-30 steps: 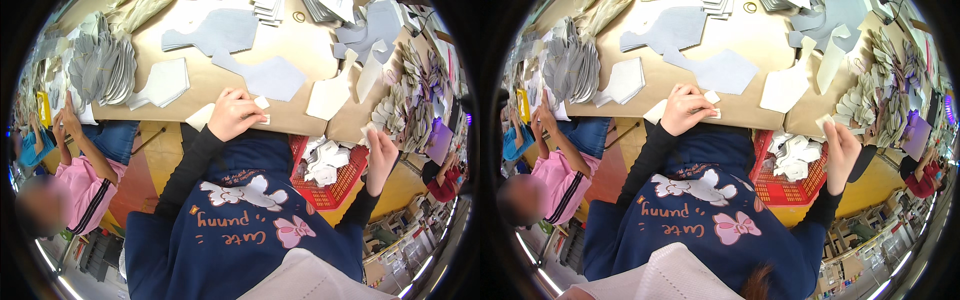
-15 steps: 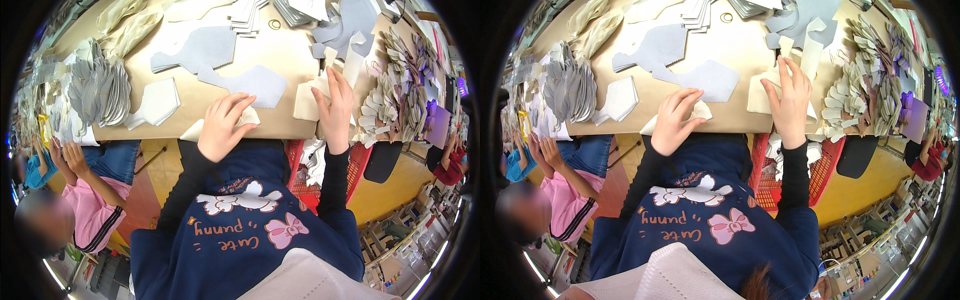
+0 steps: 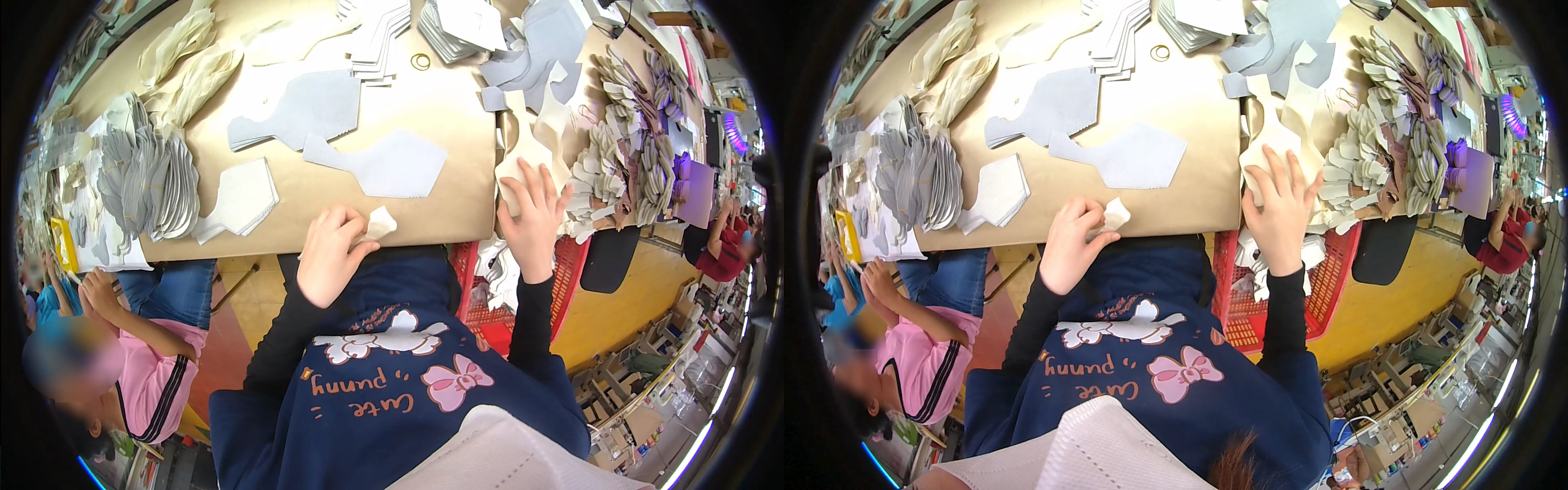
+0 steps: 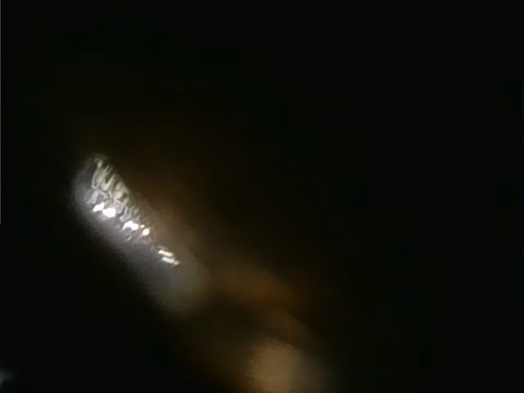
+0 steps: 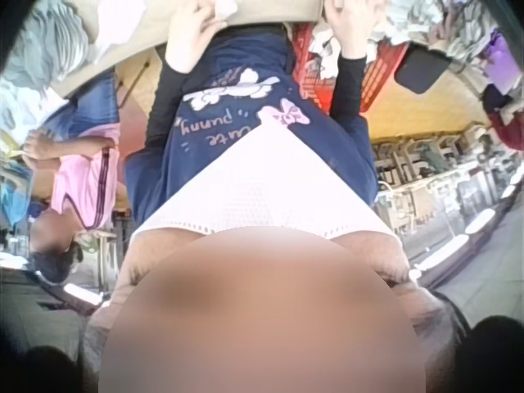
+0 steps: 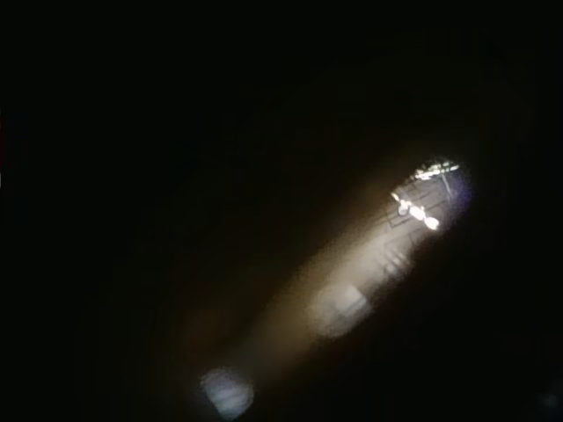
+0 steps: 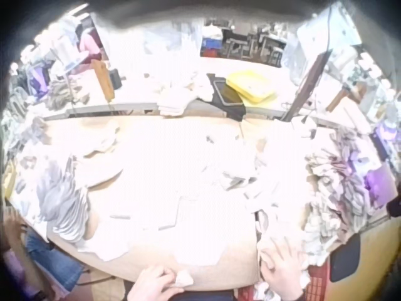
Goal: The person repeatedly picks up small fabric pieces from a table, folds them by hand, and places them into a neat stack. The person also handles bundles of elastic bands and separates individual pieces. The workspace is cluttered with fabric pieces and sewing supplies.
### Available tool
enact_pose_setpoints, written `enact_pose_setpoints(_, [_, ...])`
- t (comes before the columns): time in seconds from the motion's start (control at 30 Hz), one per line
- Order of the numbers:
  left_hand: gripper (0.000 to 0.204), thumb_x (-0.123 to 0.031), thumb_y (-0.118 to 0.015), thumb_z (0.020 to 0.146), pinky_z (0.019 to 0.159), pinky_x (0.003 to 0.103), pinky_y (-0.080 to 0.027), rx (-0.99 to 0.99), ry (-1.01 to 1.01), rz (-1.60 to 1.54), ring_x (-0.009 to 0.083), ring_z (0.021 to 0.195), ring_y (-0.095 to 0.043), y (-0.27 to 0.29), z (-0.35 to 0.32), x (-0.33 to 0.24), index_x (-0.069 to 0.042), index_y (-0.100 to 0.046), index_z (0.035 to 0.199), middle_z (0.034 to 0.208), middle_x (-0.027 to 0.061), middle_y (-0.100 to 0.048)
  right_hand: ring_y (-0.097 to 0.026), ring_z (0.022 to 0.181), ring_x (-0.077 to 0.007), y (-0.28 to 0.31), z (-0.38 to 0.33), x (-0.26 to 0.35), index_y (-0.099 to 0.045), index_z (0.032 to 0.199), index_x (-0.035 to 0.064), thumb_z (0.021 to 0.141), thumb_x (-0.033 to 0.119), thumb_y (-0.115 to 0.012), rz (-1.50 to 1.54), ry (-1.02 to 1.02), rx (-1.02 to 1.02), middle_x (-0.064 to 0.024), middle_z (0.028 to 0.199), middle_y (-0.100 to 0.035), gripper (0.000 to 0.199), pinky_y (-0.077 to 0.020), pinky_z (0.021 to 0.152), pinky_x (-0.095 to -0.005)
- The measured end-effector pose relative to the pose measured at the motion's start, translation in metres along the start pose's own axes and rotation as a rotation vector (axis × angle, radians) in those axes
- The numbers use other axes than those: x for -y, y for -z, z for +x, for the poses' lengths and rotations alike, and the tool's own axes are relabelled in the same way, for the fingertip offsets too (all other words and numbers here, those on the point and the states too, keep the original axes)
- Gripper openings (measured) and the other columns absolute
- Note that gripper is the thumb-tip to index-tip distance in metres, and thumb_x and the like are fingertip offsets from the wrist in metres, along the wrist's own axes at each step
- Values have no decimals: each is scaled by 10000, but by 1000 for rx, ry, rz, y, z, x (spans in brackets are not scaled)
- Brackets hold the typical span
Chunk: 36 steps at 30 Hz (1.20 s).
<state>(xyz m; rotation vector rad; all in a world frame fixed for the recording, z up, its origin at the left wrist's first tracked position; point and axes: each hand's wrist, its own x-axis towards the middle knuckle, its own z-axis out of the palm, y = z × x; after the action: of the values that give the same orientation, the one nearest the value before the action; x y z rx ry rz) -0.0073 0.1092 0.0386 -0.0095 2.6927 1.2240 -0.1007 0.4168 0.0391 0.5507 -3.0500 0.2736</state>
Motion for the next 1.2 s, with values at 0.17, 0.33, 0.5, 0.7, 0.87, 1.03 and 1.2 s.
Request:
enact_pose_setpoints(0.17, [180,-145,-717,936,762,287,-434,159,127,-831,187,875,-572,29,4,-26,-42,-601,1029,917,53,-608,-447,1384,-339,9,-7,8,-695,1154,104,833,77,-707,344,0,-134,-102,1398,-580,323,-255,1194,-517])
enact_pose_setpoints(0.33, [211,-342,-431,1092,678,278,-303,-20,-357,-1706,100,646,-339,16,50,-48,-142,-451,1029,685,-41,-385,-477,1365,-278,-4,-5,73,-423,1497,22,906,395,-733,1545,-209,355,-134,1496,-481,764,-365,1136,-415])
enact_pose_setpoints(0.5, [366,-469,-292,1108,667,286,-274,-251,-494,-1820,118,655,-283,14,68,-53,-151,-428,987,682,-21,-345,-538,1289,-218,9,7,104,-364,1512,4,911,195,-730,2079,-272,520,-137,1408,-536,729,-426,1086,-355])
enact_pose_setpoints(0.7, [576,-230,-535,1034,1115,354,-325,-530,86,-1115,226,1286,-495,8,61,-28,-18,-347,1535,1395,131,-521,-609,940,-84,10,74,64,-612,1310,2,903,-21,-671,1511,-246,96,-69,1137,-662,412,-479,807,-219])
enact_pose_setpoints(0.87, [468,-146,-643,956,1115,414,-390,-231,-27,-266,284,1296,-530,-13,45,2,-85,-551,1411,1395,103,-574,-627,1020,-234,-22,105,37,-624,1312,78,873,18,-690,673,-169,-61,-119,1226,-622,448,-501,881,-329])
enact_pose_setpoints(1.03, [474,-214,-661,936,1163,559,-300,-184,-259,277,311,1401,-432,-43,40,6,-166,-576,1400,1515,45,-488,-508,1222,-362,-42,102,39,-608,1313,58,884,82,-695,327,19,-261,-166,1390,-526,439,-442,1028,-455])
enact_pose_setpoints(1.2, [498,-233,-667,932,1175,573,-265,-131,-252,324,291,1438,-397,-48,38,8,-205,-567,1420,1552,7,-458,-502,1220,-368,-51,107,44,-595,1329,21,908,87,-670,273,35,-272,-170,1417,-512,433,-424,1050,-453])
